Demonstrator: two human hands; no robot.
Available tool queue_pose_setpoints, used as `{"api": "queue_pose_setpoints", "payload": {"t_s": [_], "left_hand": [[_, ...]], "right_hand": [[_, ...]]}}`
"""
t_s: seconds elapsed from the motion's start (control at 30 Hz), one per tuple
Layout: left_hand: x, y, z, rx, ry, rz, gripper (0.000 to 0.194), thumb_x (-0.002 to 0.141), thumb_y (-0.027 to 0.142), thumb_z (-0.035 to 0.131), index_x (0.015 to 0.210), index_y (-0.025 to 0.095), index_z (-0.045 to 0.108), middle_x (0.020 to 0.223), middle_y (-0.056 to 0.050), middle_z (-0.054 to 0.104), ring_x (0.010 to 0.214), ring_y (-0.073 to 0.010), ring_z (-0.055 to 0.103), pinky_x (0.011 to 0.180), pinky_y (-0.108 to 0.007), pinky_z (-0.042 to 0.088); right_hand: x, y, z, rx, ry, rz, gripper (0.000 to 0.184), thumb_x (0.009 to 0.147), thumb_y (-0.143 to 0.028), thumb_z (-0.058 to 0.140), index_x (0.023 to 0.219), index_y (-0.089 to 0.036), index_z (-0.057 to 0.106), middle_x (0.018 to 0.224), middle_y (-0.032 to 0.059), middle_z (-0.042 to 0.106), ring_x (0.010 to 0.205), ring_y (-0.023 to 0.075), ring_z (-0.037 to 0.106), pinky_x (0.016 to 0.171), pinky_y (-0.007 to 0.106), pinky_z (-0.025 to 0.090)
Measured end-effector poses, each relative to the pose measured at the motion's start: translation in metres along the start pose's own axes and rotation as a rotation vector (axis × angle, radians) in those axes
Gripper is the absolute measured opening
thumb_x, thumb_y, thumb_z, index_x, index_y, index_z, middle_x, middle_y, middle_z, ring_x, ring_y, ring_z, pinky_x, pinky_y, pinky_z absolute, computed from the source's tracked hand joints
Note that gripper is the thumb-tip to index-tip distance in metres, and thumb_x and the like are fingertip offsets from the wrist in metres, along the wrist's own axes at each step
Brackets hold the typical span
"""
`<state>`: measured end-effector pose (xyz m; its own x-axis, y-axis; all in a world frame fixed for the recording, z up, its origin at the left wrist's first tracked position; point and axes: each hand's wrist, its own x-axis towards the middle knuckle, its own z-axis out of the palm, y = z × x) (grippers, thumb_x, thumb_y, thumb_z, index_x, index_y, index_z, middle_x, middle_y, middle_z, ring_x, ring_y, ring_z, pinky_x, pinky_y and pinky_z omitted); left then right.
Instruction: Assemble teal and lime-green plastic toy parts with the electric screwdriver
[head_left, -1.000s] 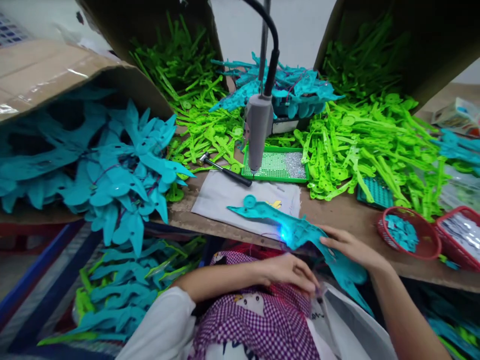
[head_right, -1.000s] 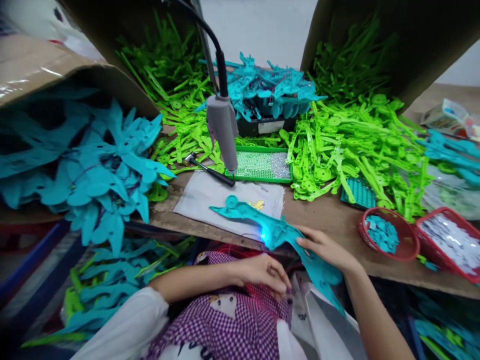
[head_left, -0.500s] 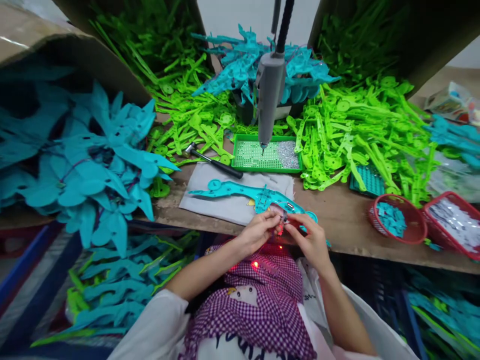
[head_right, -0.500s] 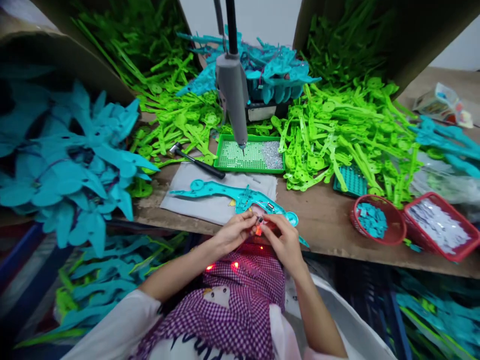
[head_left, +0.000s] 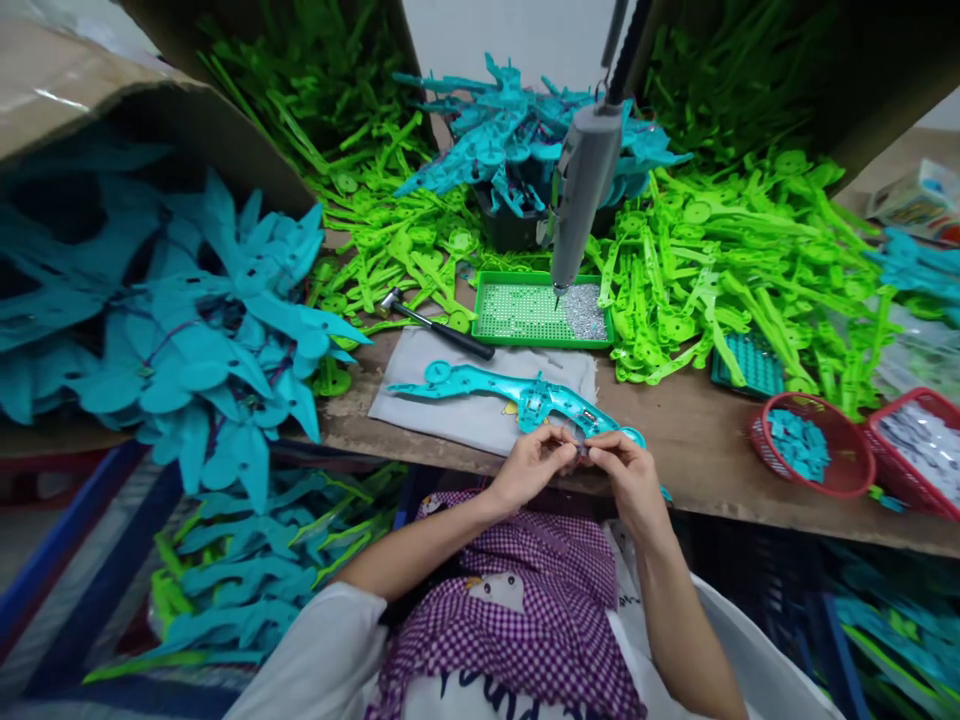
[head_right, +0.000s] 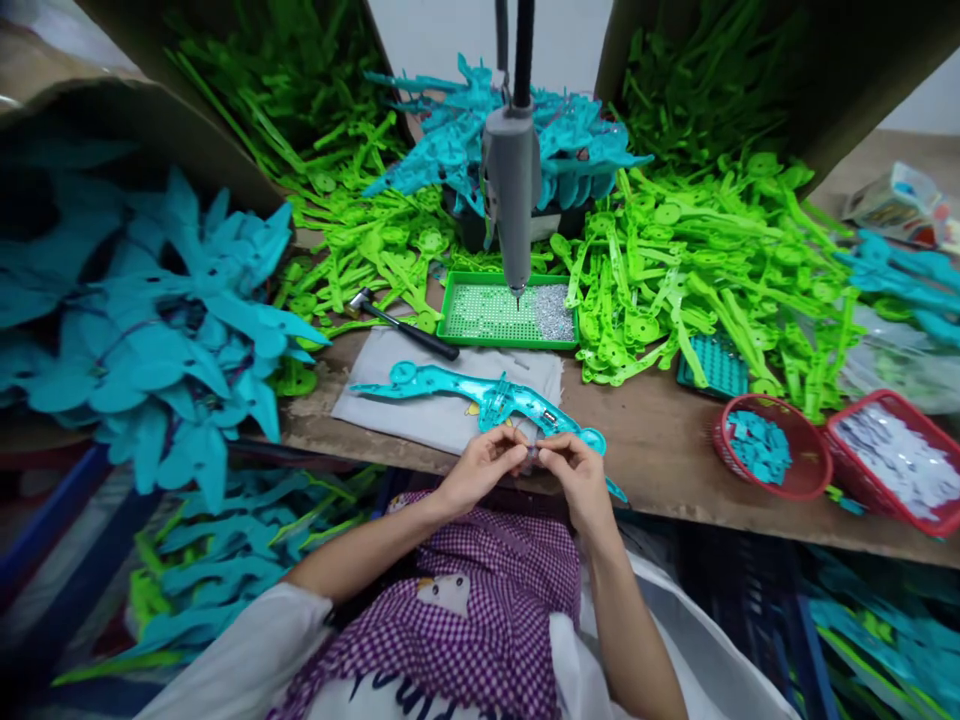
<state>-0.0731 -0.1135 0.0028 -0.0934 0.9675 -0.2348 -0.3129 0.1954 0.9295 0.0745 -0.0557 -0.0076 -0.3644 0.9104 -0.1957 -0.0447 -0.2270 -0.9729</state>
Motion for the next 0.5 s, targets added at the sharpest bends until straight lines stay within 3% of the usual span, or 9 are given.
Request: {"api": "queue_pose_setpoints", "payload": {"t_s": [0.1,0.2,0.27,0.33,0.5], "left_hand": [[-0.019,0.011,-0.011,0.114,-0.083,0.008,0.05,0.077,0.039,0.07,0.12,0.02,0.054,0.122,-0.011,0.054,0.104,-0.0208,0.058,0.077,-0.03,0.053],[-0.053,0.024,-0.035,0.487,-0.159,0.096,0.06,0.079,0.033,0.07,0.134,0.027,0.046,0.137,-0.011,0.046,0.121,-0.0235,0.051,0.093,-0.035,0.05],[-0.076,0.027,-0.052,0.801,-0.133,0.133,0.06,0.083,0.031,0.066,0.139,0.029,0.043,0.134,-0.008,0.052,0.123,-0.0233,0.05,0.1,-0.038,0.045],[-0.095,0.025,-0.068,0.995,-0.129,0.088,0.057,0.086,0.03,0.062,0.139,0.029,0.043,0.123,-0.006,0.061,0.114,-0.0218,0.057,0.097,-0.038,0.047],[-0.104,0.024,-0.098,1.112,0.036,0.121,0.023,0.093,0.028,0.049,0.106,0.021,0.066,0.102,-0.006,0.07,0.097,-0.0201,0.063,0.091,-0.035,0.045]], "right_hand": [[0.007,-0.003,0.001,0.102,0.115,-0.009,0.015,0.07,-0.031,0.073,0.079,-0.02,0.068,0.067,-0.002,0.064,0.063,0.0121,0.059,0.067,0.027,0.047],[0.018,-0.007,0.003,0.191,0.239,-0.06,0.014,0.071,-0.03,0.071,0.078,-0.018,0.066,0.067,-0.0034,0.062,0.061,0.0101,0.058,0.066,0.026,0.046],[0.025,-0.008,0.005,0.215,0.295,-0.088,0.014,0.072,-0.03,0.069,0.077,-0.018,0.065,0.066,-0.004,0.061,0.058,0.0091,0.056,0.063,0.024,0.045],[0.028,-0.009,0.008,0.191,0.32,-0.108,0.015,0.073,-0.031,0.068,0.077,-0.017,0.064,0.064,-0.0043,0.06,0.056,0.0089,0.055,0.06,0.024,0.044],[0.029,-0.018,0.004,-0.016,0.414,-0.229,0.022,0.072,-0.036,0.07,0.077,-0.016,0.061,0.06,-0.0045,0.059,0.055,0.0097,0.055,0.06,0.023,0.044]]}}
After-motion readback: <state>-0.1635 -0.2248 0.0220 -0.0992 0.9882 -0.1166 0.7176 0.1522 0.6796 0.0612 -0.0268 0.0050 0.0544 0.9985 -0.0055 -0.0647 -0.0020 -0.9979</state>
